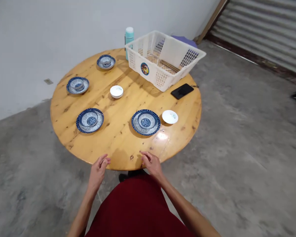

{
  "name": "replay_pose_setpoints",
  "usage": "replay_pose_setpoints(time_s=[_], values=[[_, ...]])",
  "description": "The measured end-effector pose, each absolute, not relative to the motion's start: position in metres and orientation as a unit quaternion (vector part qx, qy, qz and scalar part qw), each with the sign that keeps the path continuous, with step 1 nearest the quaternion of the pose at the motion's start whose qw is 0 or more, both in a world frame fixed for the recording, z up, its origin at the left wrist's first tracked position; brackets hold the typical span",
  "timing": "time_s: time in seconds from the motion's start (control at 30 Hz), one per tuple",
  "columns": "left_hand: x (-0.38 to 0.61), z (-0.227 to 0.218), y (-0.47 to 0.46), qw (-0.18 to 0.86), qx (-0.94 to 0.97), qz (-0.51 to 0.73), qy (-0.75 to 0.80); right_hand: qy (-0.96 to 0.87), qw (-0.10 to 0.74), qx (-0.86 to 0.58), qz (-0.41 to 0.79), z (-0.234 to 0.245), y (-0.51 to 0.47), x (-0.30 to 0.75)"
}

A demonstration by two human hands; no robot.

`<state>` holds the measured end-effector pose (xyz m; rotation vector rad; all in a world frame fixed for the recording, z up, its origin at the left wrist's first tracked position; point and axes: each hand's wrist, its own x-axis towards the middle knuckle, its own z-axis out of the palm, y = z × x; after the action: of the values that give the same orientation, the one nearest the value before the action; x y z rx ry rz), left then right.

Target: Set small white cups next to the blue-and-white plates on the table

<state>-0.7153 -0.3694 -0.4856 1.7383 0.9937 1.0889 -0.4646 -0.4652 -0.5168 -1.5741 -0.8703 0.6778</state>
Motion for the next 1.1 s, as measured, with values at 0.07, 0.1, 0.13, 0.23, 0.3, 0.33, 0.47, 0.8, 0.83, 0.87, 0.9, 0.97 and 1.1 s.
replay_pose_setpoints(time_s=[0.07, 0.1, 0.13, 0.23, 0.3, 0.33, 0.47, 0.8, 0.83, 0.87, 0.9, 0.97, 1.1], values=[[-0.705, -0.475, -0.365, 0.425, 0.695, 0.423, 0.397, -0.344, 0.575, -0.673, 0.314, -0.516, -0.466, -0.459], [-0.699, -0.469, -0.363, 0.424, 0.699, 0.419, 0.394, -0.335, 0.577, -0.672, 0.321, -0.516, -0.466, -0.455], [-0.693, -0.463, -0.360, 0.419, 0.707, 0.414, 0.391, -0.328, 0.580, -0.671, 0.324, -0.514, -0.466, -0.451], [-0.677, -0.440, -0.348, 0.391, 0.737, 0.407, 0.372, -0.331, 0.589, -0.665, 0.317, -0.508, -0.463, -0.437], [-0.668, -0.424, -0.340, 0.378, 0.746, 0.412, 0.361, -0.346, 0.590, -0.658, 0.313, -0.499, -0.457, -0.429], [-0.665, -0.416, -0.335, 0.372, 0.749, 0.417, 0.356, -0.358, 0.590, -0.654, 0.310, -0.493, -0.452, -0.426], [-0.660, -0.377, -0.307, 0.346, 0.767, 0.416, 0.344, -0.426, 0.584, -0.640, 0.259, -0.452, -0.426, -0.419], [-0.632, -0.250, -0.152, 0.168, 0.865, 0.319, 0.350, -0.482, 0.580, -0.645, 0.121, -0.323, -0.289, -0.402], [-0.624, -0.239, -0.134, 0.159, 0.867, 0.306, 0.360, -0.467, 0.589, -0.649, 0.121, -0.316, -0.270, -0.400], [-0.617, -0.229, -0.119, 0.149, 0.870, 0.293, 0.368, -0.448, 0.599, -0.654, 0.117, -0.309, -0.251, -0.399], [-0.609, -0.220, -0.104, 0.139, 0.872, 0.281, 0.375, -0.429, 0.608, -0.660, 0.106, -0.303, -0.233, -0.397], [-0.594, -0.205, -0.081, 0.122, 0.882, 0.263, 0.372, -0.393, 0.619, -0.676, 0.074, -0.292, -0.199, -0.395], [-0.570, -0.185, -0.051, 0.106, 0.909, 0.239, 0.324, -0.325, 0.590, -0.739, 0.015, -0.269, -0.153, -0.398]])
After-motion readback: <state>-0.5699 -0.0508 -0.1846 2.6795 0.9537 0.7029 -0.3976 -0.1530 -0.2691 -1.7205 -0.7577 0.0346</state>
